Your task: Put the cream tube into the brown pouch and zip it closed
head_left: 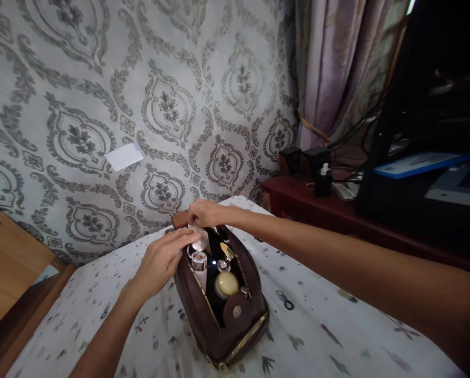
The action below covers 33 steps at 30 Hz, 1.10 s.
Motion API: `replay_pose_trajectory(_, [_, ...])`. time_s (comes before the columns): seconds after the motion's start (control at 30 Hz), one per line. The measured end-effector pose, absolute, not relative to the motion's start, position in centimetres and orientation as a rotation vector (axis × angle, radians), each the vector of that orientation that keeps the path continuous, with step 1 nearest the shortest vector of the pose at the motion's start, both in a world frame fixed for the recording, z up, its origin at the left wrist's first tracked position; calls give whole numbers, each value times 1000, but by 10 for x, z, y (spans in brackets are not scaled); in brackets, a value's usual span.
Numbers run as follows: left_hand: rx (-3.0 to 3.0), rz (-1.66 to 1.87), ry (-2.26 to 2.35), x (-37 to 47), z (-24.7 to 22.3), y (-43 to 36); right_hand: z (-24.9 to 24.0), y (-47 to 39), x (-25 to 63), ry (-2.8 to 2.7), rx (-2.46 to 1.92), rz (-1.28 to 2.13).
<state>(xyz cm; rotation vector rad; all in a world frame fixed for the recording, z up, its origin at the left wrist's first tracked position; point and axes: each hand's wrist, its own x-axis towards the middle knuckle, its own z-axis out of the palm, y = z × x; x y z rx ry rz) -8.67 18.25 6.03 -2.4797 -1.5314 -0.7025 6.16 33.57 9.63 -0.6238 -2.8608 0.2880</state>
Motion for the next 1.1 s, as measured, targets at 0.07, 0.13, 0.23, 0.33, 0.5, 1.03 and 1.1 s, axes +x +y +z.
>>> replay_pose_trajectory(0.07, [-2470,-695,-1539,-87,60,182,93,339,64,-2826,-584,330])
replay_pose_trajectory(0.13, [-2468,-677,-1539,-86,60,182,90,341,68,-2765,-582,360])
replay_pose_trajectory(0.23, [-2468,-651,-1537,-85,61,181,84,340,76,-2643,-662,380])
replay_pose_trajectory(0.33, [-2455,-648,-1519,-84,62,180,78,339,84,-2554,-772,401])
replay_pose_trajectory(0.5, [-2424,-614,-1511,-83,63,179,71,337,92,-2560,-806,426])
replay_pose_trajectory(1.03, [-2340,-676,-1663,-83,57,177,96,329,58,-2998,-829,191])
replay_pose_trajectory(1.1, [-2324,-678,-1678,-83,56,177,97,328,56,-3015,-856,178])
